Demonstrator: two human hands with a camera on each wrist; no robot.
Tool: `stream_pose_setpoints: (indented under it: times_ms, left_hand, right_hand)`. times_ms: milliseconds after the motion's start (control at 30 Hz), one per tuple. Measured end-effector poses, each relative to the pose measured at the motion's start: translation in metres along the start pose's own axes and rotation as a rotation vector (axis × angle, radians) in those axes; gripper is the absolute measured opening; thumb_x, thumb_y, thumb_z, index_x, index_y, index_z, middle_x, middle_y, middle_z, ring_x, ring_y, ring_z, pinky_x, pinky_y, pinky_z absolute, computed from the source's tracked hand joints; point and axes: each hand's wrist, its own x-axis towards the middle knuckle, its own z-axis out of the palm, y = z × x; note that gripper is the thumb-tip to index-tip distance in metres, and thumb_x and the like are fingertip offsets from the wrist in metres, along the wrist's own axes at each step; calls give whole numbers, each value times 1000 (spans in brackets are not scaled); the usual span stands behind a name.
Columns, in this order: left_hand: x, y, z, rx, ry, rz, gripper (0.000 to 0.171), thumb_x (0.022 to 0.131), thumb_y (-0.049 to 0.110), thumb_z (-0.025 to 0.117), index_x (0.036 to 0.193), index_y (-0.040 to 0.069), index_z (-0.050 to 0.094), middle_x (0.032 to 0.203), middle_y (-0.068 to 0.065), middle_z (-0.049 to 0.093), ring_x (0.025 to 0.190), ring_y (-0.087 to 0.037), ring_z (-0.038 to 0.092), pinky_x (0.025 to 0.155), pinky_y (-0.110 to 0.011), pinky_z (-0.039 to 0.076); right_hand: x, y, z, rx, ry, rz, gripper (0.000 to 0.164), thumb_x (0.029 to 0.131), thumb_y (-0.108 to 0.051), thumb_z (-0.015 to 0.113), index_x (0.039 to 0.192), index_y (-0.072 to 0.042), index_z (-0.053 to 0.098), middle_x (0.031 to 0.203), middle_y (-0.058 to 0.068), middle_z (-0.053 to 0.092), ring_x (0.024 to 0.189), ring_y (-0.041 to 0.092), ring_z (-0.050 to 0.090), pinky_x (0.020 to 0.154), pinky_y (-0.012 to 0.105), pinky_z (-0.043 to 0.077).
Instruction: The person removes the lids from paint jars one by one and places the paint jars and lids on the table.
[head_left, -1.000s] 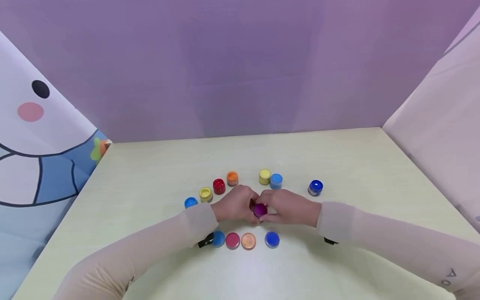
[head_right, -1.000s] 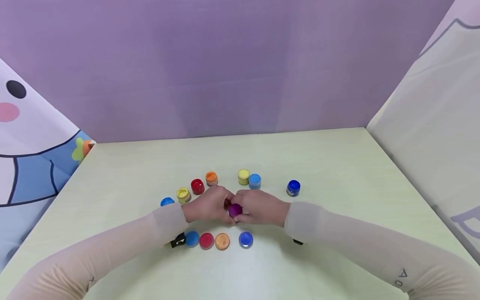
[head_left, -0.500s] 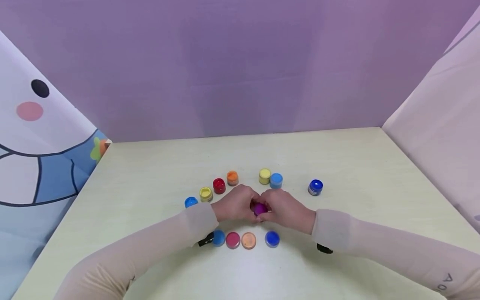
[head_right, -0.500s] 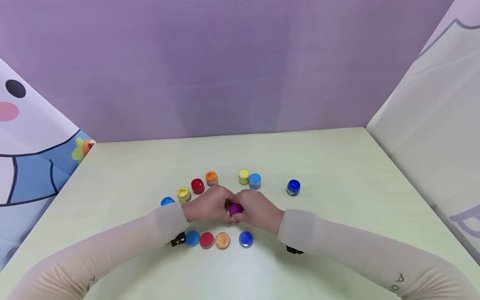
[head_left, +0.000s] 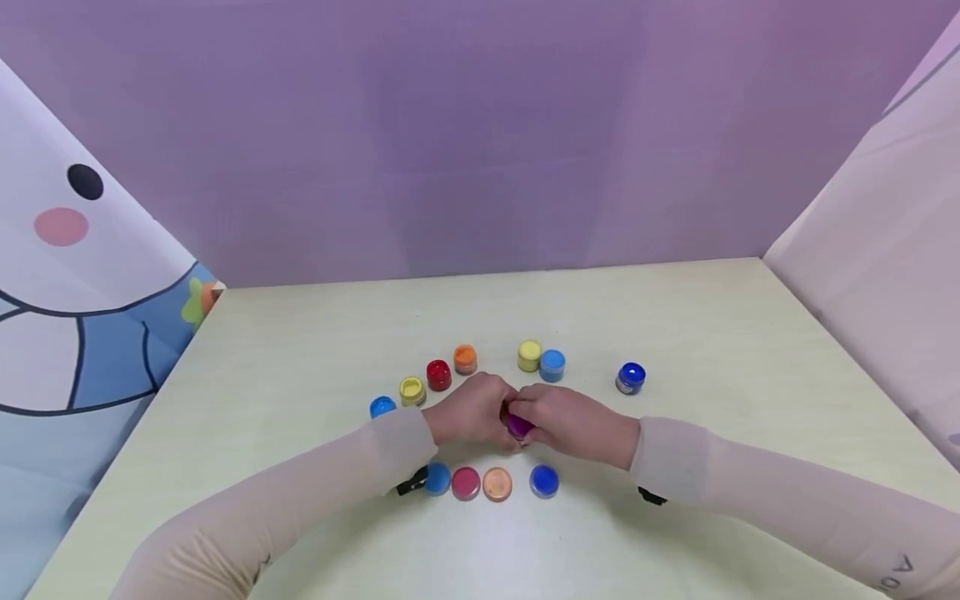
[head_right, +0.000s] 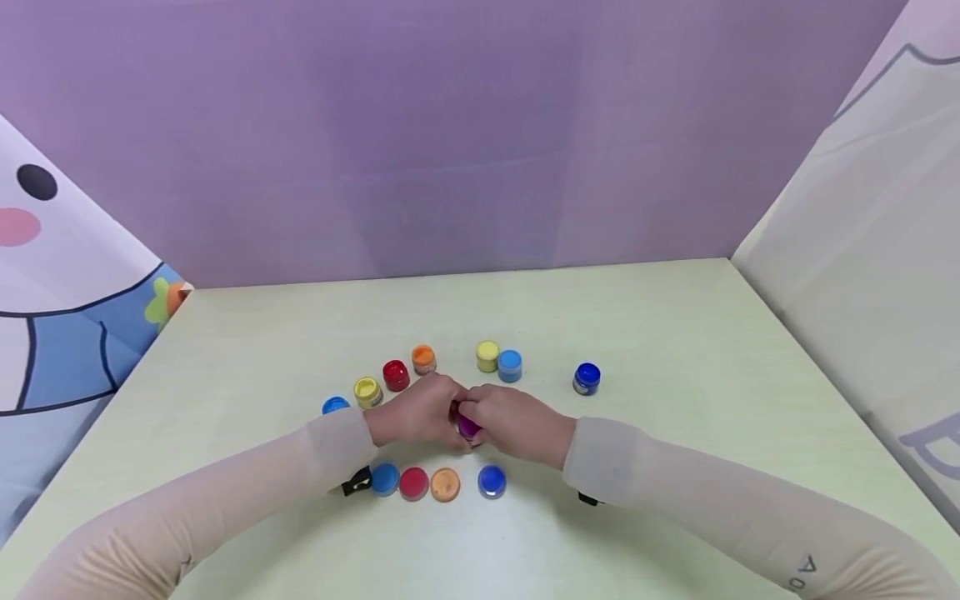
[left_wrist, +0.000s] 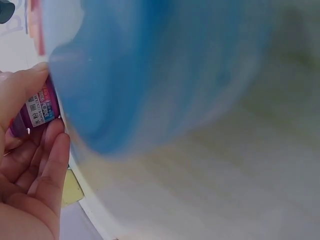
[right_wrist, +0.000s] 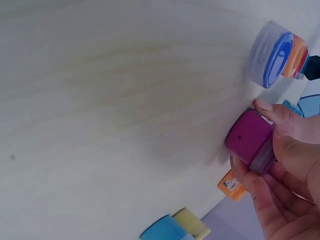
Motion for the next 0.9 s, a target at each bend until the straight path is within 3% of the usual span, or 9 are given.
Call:
stream_pose_setpoints:
  times_ms: [167, 367, 633, 900]
  left_hand:
    - [0, 0, 0, 10, -4, -1, 35, 65, 23, 81, 96, 15, 67, 75, 14, 61, 68, -2, 55, 64, -15, 45]
    - [0, -1, 1, 4, -6, -15, 37, 65, 23, 81, 98, 15, 66, 77, 14, 61, 69, -2, 55, 65, -16, 45]
    - [0, -2, 1, 3, 2, -4, 34, 65, 22, 81, 95, 15, 66, 76, 14, 59, 70, -4, 54, 65, -16, 45]
    - [-2, -2, 0, 12, 10, -1, 31, 69, 18, 79, 97, 18, 66, 74, 15, 58, 70, -6, 53, 63, -18, 45]
  right_hand:
    - [-2, 1, 1, -87, 1, -43, 34, 79, -15, 69, 110, -2, 60, 101, 7, 60, 93, 16, 56, 79, 20, 44]
    - [-4, 1, 2, -101, 5, -30, 36, 79, -15, 69, 112, -3, 60, 105, 7, 59, 97, 17, 55, 82, 22, 44]
    - [-3, 1, 4, 118, 62, 121, 28, 78, -19, 71, 102, -8, 62, 92, -2, 58, 81, 10, 54, 70, 18, 45]
    - [3, -3, 4, 209, 105, 252, 35, 76, -24, 73, 103, -5, 60, 83, -4, 57, 74, 13, 53, 62, 21, 45]
